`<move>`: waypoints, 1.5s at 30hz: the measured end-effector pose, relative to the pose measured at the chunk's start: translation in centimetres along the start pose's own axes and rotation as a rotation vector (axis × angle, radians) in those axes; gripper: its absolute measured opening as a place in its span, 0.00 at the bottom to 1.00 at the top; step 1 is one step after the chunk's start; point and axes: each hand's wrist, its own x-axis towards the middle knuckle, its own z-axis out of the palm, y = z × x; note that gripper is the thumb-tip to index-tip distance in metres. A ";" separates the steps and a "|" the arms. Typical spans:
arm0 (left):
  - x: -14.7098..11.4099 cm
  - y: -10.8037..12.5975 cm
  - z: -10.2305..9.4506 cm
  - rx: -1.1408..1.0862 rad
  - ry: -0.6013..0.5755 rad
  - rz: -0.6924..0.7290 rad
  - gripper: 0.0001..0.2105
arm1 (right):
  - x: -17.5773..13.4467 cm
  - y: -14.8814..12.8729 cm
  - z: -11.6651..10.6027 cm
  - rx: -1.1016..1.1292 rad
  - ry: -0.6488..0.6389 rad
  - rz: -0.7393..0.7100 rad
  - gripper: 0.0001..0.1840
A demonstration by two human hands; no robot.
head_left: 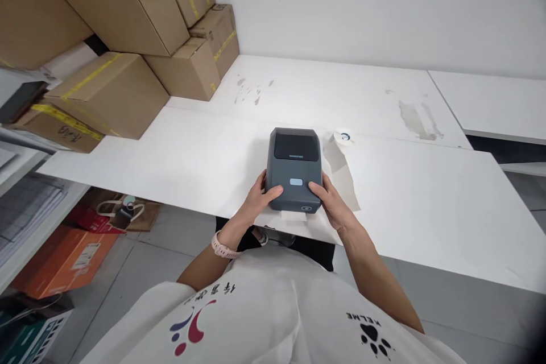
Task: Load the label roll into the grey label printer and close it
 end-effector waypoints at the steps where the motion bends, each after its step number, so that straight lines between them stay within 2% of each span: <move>1: 0.1 -0.2 0.0 0.014 0.015 0.012 0.43 | 0.1 0.3 0.1 -0.005 -0.006 -0.018 0.49; 5: 0.9 -1.2 -0.1 0.079 0.087 0.081 0.44 | 0.7 1.2 0.1 -0.021 -0.011 -0.103 0.47; 9: 0.8 -1.8 -0.5 0.131 0.057 0.126 0.42 | 1.1 0.9 0.3 0.018 0.020 -0.074 0.52; 11: -0.5 -2.2 -0.6 0.166 0.096 0.107 0.41 | 1.2 0.4 0.7 -0.002 0.076 -0.059 0.57; 13: -2.5 -2.8 -0.6 0.212 0.217 0.034 0.40 | 1.3 -0.1 1.1 -0.028 0.133 -0.074 0.61; 14: -3.6 -3.2 -0.5 0.232 0.289 -0.018 0.37 | 1.3 -0.2 1.3 -0.039 0.143 -0.090 0.62; 15: -4.6 -3.5 -0.3 0.242 0.296 -0.071 0.31 | 1.4 -0.3 1.4 -0.049 0.136 -0.111 0.62; 16: -5.3 -3.7 -0.1 0.232 0.206 -0.142 0.27 | 1.5 -0.4 1.5 -0.056 0.115 -0.134 0.61; 18: -6.0 -3.8 0.7 0.130 -0.048 -0.290 0.28 | 1.6 -0.4 1.4 -0.073 0.069 -0.178 0.59; 19: -5.9 -3.6 1.1 0.057 -0.140 -0.341 0.29 | 1.7 -0.3 1.3 -0.083 0.053 -0.198 0.57; 20: -5.5 -3.4 1.6 -0.015 -0.182 -0.374 0.29 | 1.7 -0.3 1.2 -0.093 0.046 -0.214 0.57; 23: -4.3 -2.4 2.7 -0.140 -0.119 -0.381 0.26 | 1.7 -0.4 1.1 -0.130 0.052 -0.234 0.55; 26: -3.9 -2.0 3.2 -0.158 -0.080 -0.357 0.24 | 1.7 -0.5 1.1 -0.143 0.053 -0.229 0.55; 32: -3.8 -3.1 3.2 0.023 -0.057 -0.166 0.22 | 1.8 -0.8 0.9 -0.187 0.006 -0.262 0.55; 35: -3.7 -3.4 2.2 0.098 -0.108 -0.167 0.21 | 1.6 -1.6 1.1 -0.160 0.026 -0.180 0.57; 39: -3.8 -3.1 -1.5 0.266 -0.235 -0.213 0.19 | 1.2 -3.0 1.7 -0.117 0.068 -0.041 0.64; 40: -3.8 -2.9 -2.5 0.312 -0.191 -0.197 0.19 | 1.2 -3.2 1.8 -0.114 0.069 -0.022 0.65; 42: -3.6 -2.4 -3.8 0.350 0.023 -0.099 0.21 | 1.3 -3.5 1.8 -0.110 0.061 -0.008 0.67; 44: -3.3 -1.9 -3.9 0.327 0.239 0.068 0.21 | 1.4 -3.5 1.7 -0.092 0.051 -0.006 0.67; 45: -3.2 -1.7 -3.6 0.310 0.283 0.142 0.22 | 1.5 -3.3 1.6 -0.083 0.047 -0.011 0.68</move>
